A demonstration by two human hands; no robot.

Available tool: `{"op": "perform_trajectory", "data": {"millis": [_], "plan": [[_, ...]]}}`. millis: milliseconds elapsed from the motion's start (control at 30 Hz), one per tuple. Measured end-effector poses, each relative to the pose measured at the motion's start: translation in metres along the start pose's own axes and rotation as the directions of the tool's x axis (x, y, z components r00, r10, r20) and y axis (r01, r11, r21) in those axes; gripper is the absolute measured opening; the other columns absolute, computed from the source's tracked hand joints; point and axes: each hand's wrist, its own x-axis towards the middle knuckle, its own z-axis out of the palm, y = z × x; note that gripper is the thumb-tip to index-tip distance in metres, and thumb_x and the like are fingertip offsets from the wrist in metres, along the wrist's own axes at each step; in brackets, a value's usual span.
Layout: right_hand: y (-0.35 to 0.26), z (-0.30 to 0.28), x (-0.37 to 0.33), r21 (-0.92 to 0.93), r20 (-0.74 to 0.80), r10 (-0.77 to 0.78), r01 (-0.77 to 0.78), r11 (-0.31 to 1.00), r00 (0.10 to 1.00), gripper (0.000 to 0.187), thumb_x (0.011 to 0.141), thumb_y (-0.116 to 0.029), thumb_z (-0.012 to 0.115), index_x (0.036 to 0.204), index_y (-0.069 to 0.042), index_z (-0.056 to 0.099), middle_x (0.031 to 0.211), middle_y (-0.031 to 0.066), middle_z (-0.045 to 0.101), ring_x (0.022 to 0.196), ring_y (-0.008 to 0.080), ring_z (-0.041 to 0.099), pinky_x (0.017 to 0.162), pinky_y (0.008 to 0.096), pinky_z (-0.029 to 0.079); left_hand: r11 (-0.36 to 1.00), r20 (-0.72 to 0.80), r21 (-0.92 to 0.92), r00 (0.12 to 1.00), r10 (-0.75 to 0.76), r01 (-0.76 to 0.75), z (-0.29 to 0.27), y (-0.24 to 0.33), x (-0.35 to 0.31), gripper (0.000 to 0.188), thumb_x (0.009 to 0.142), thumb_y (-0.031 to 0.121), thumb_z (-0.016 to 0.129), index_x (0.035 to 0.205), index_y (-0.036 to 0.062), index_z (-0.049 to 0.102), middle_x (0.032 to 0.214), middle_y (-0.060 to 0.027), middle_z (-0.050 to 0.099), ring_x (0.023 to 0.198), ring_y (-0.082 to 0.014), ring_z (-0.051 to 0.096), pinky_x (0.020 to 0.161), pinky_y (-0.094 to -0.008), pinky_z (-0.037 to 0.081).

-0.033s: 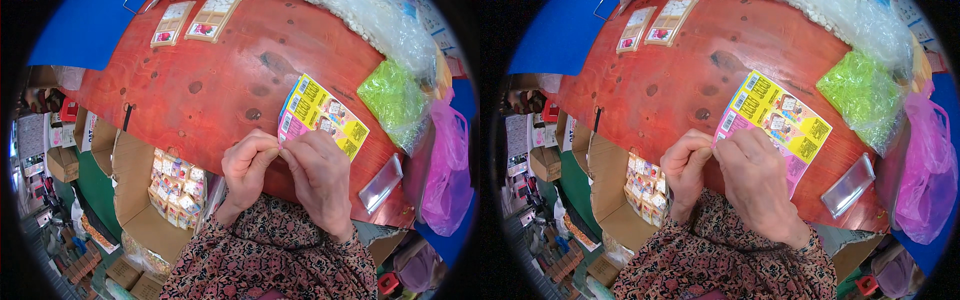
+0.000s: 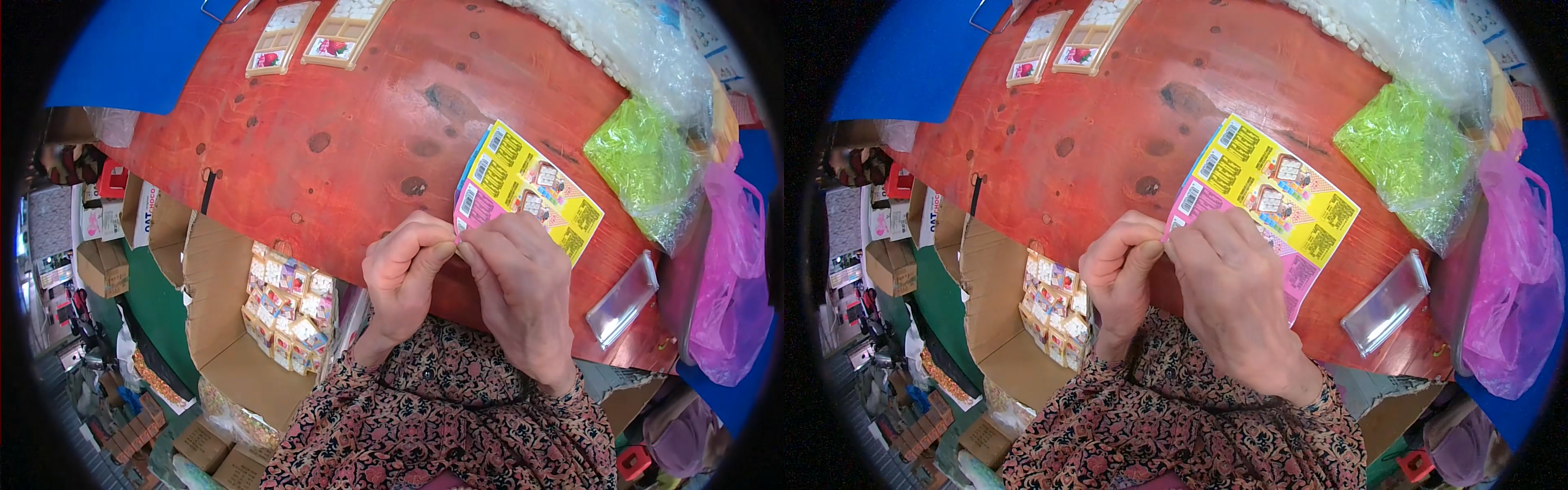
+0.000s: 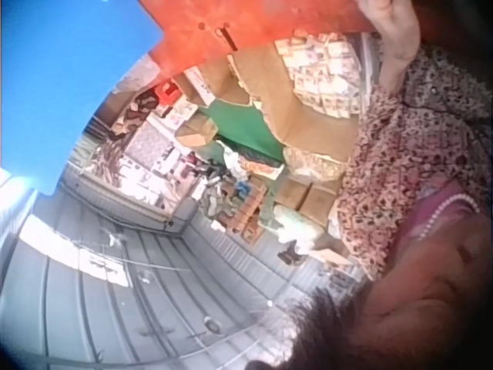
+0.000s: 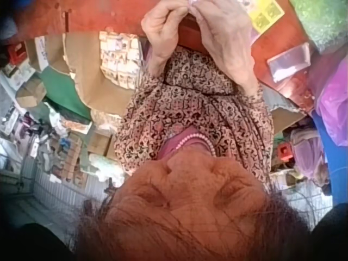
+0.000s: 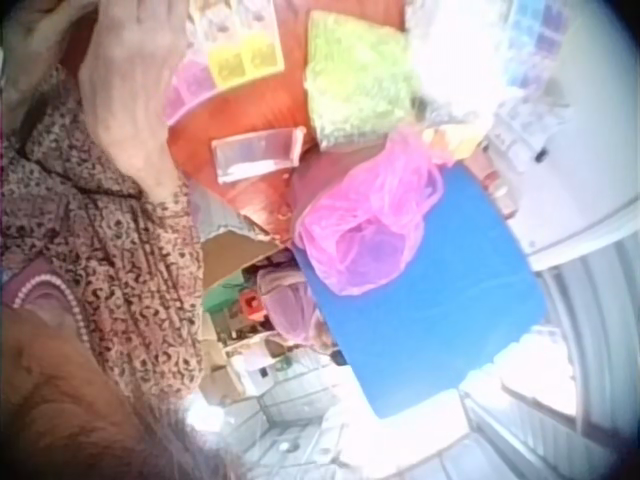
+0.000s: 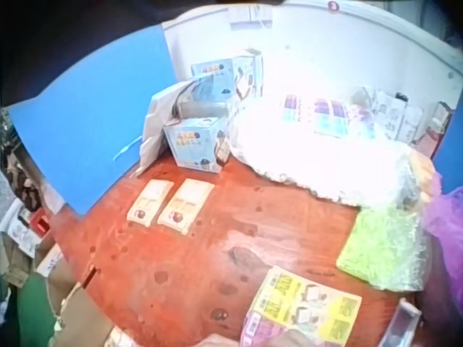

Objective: Peeling labels from a sheet and applying them to small plastic trays filled with marshmallow-like items.

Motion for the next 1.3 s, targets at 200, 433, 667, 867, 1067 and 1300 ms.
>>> {"op": "perform_trajectory", "data": {"millis": [200, 433, 667, 867, 1067, 1300], "plan": [[0.0, 0.004, -0.001, -0.035, 0.005, 0.05, -0.05, 0.998, 0.999, 0.011, 0.076, -0.002, 0.064, 0.086, 0.0, 0.061, 0.076, 0.0125, 0.056, 0.071, 0.0293, 0.056, 0.062, 0.0369, 0.044, 0.999, -0.031, -0.034, 0.999, -0.018, 0.017, 0.001, -0.004, -0.003, 0.002, 0.084, -0.003, 0.058, 0.083, -0.0041, 0.059, 0.077, -0.0088, 0.062, 0.068, -0.0126, 0.058, 0.063, -0.0232, 0.045], [-0.001, 0.003, -0.002, 0.007, -0.02, 0.029, -0.029, 1.0, 0.999, 0.009, 0.076, -0.002, 0.064, 0.084, 0.0, 0.061, 0.076, 0.0129, 0.055, 0.071, 0.03, 0.055, 0.063, 0.0378, 0.044, 1.0, -0.028, -0.019, 1.0, -0.008, 0.007, 0.001, -0.005, -0.003, 0.002, 0.084, -0.003, 0.057, 0.083, -0.0039, 0.059, 0.077, -0.0085, 0.061, 0.068, -0.0123, 0.058, 0.063, -0.0229, 0.046], [0.001, 0.007, -0.002, -0.035, -0.008, 0.086, -0.086, 0.996, 0.996, 0.008, 0.076, -0.001, 0.064, 0.083, 0.0, 0.06, 0.075, 0.0127, 0.055, 0.071, 0.0296, 0.055, 0.063, 0.037, 0.043, 0.997, -0.035, -0.053, 0.997, -0.062, 0.06, 0.002, -0.006, -0.005, 0.002, 0.085, -0.003, 0.057, 0.084, -0.0035, 0.059, 0.077, -0.0077, 0.061, 0.067, -0.0103, 0.057, 0.062, -0.0218, 0.045], [-0.001, 0.009, -0.004, 0.061, -0.049, 0.126, -0.123, 0.991, 0.991, 0.008, 0.075, 0.0, 0.064, 0.083, 0.0, 0.061, 0.076, 0.0121, 0.055, 0.072, 0.0285, 0.055, 0.064, 0.0348, 0.044, 0.998, -0.032, -0.048, 0.998, -0.047, 0.046, 0.001, -0.009, -0.005, 0.003, 0.086, -0.002, 0.057, 0.085, -0.0036, 0.059, 0.078, -0.0077, 0.061, 0.067, -0.0102, 0.057, 0.062, -0.0219, 0.046], [0.006, 0.019, -0.007, 0.019, -0.12, 0.111, -0.109, 0.994, 0.987, 0.01, 0.075, 0.001, 0.064, 0.081, 0.0, 0.056, 0.072, 0.0123, 0.051, 0.067, 0.0279, 0.052, 0.06, 0.0341, 0.042, 0.994, -0.031, -0.077, 0.997, -0.074, 0.072, 0.004, -0.009, -0.007, 0.005, 0.088, -0.001, 0.055, 0.086, -0.0034, 0.059, 0.079, -0.0075, 0.06, 0.069, -0.0101, 0.058, 0.062, -0.0219, 0.046], [0.016, 0.025, -0.018, 0.41, -0.121, 0.403, -0.324, 0.853, 0.907, 0.004, 0.088, -0.003, 0.055, 0.084, -0.002, 0.054, 0.076, 0.0038, 0.054, 0.065, 0.0129, 0.05, 0.059, 0.0261, 0.041, 0.905, -0.124, -0.371, 0.954, -0.273, 0.211, 0.005, -0.011, -0.008, 0.01, 0.093, 0.001, 0.047, 0.091, -0.0051, 0.054, 0.087, -0.0081, 0.06, 0.073, -0.012, 0.062, 0.066, -0.0232, 0.052]]}}
